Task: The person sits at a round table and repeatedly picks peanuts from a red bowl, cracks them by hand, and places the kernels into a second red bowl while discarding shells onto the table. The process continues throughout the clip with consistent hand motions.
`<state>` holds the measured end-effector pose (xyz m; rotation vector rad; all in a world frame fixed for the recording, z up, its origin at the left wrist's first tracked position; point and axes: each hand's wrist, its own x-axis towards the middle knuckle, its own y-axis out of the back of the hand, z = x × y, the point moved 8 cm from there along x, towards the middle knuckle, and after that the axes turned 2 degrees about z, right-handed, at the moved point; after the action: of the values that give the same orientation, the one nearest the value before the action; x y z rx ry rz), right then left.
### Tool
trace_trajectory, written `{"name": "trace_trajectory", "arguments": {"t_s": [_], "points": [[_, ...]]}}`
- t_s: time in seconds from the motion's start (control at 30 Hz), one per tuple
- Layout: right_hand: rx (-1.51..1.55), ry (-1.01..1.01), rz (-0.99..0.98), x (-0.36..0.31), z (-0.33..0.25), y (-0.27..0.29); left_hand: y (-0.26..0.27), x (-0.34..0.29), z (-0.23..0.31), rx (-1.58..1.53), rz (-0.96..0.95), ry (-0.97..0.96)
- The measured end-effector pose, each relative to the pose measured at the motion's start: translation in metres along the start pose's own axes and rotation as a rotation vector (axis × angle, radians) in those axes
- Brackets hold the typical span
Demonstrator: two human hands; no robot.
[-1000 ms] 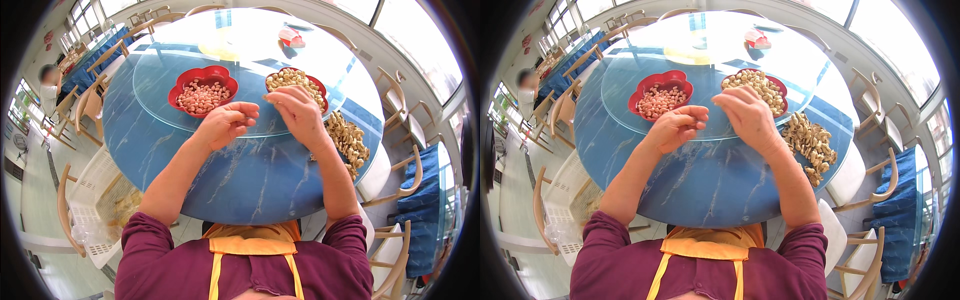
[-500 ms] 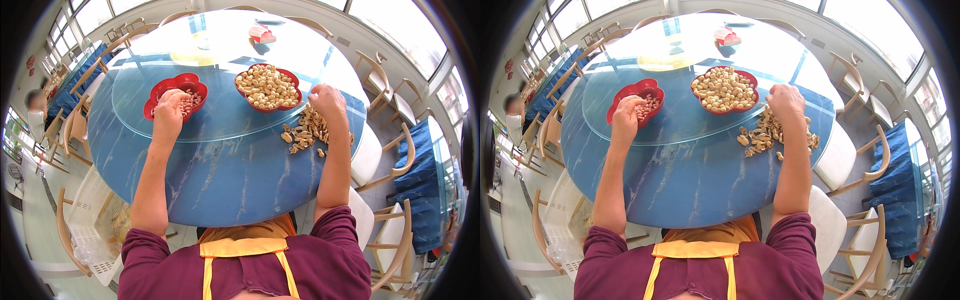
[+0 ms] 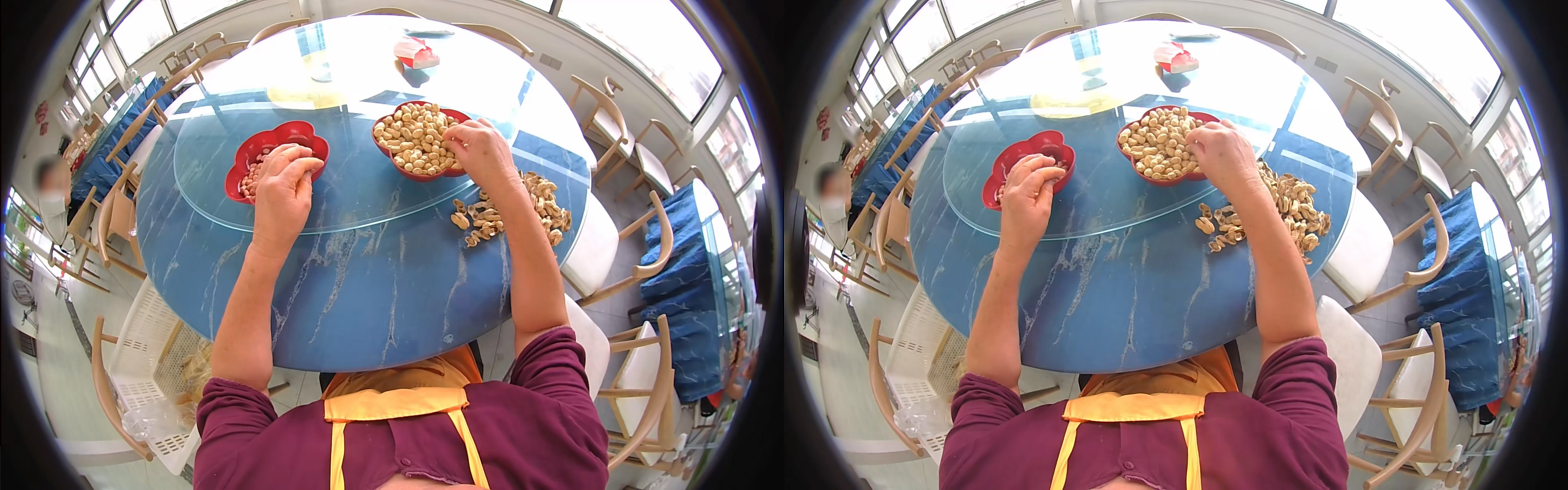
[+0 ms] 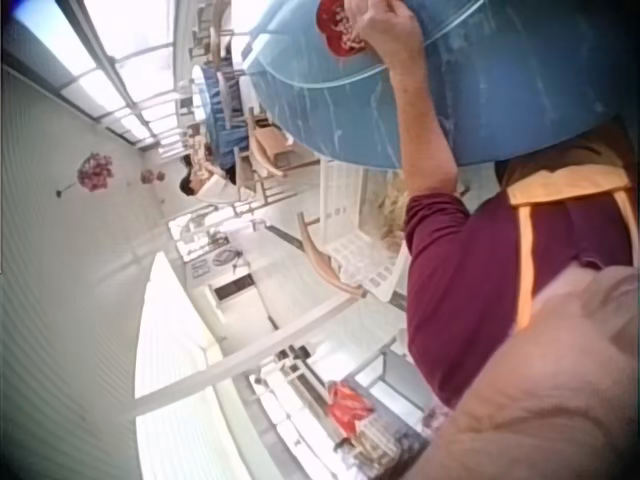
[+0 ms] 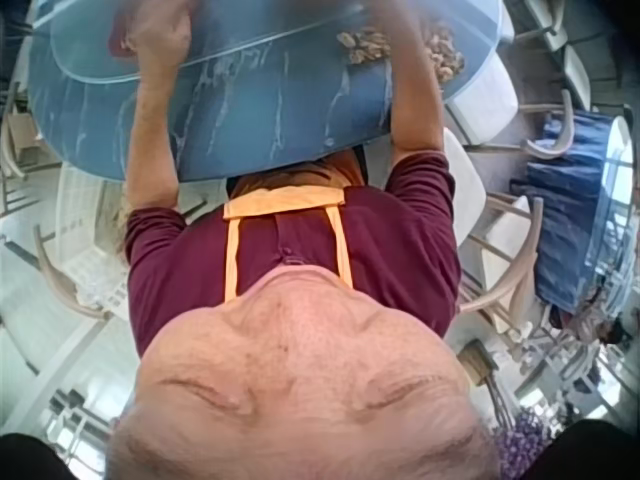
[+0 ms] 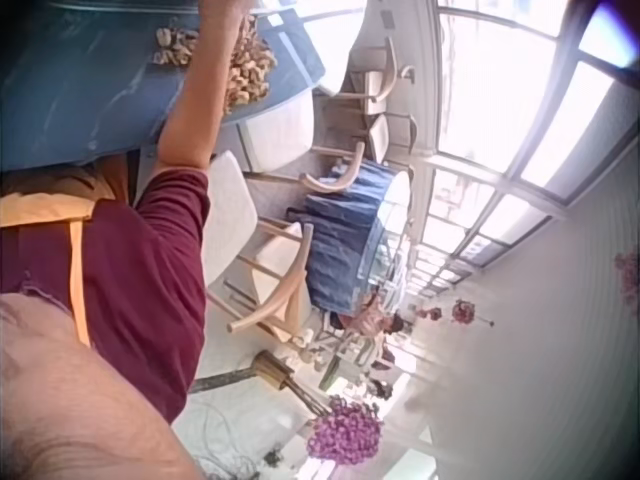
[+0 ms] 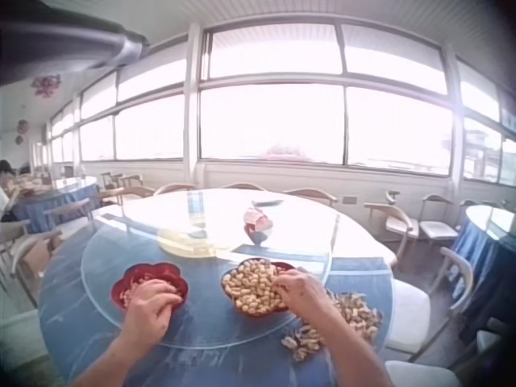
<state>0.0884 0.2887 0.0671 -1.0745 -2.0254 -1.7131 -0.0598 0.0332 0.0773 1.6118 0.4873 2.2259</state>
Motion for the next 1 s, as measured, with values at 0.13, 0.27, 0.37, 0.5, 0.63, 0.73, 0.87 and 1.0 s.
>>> {"name": "trace_trajectory", "arguments": {"t_s": [0.13, 0.27, 0.37, 0.5, 0.63, 0.73, 0.87, 1.0], "points": [[0.080, -0.037, 0.034, 0.002, -0.006, 0.006, -0.006, -0.004, 0.015, -0.050, -0.027, -0.049], [0.496, -0.072, -0.004, 0.003, -0.032, 0.008, -0.023, -0.014, 0.019, -0.368, -0.157, 0.237], [0.660, -0.044, -0.161, -0.006, -0.070, 0.004, -0.035, -0.022, 0.021, -0.499, -0.261, 0.407], [0.742, 0.003, -0.310, -0.016, -0.097, -0.013, -0.029, -0.019, 0.032, -0.431, -0.323, 0.351], [0.838, -0.025, -0.314, -0.019, -0.101, -0.022, -0.030, -0.021, 0.033, -0.404, -0.327, 0.310], [0.920, -0.103, -0.370, -0.022, -0.100, -0.030, -0.030, -0.021, 0.031, -0.415, -0.304, 0.312], [1.108, -0.268, -0.453, -0.026, -0.094, -0.041, -0.030, -0.020, 0.030, -0.468, -0.289, 0.345], [1.207, -0.300, -0.458, -0.026, -0.106, -0.037, -0.041, -0.030, 0.016, -0.693, -0.325, 0.549]]}}
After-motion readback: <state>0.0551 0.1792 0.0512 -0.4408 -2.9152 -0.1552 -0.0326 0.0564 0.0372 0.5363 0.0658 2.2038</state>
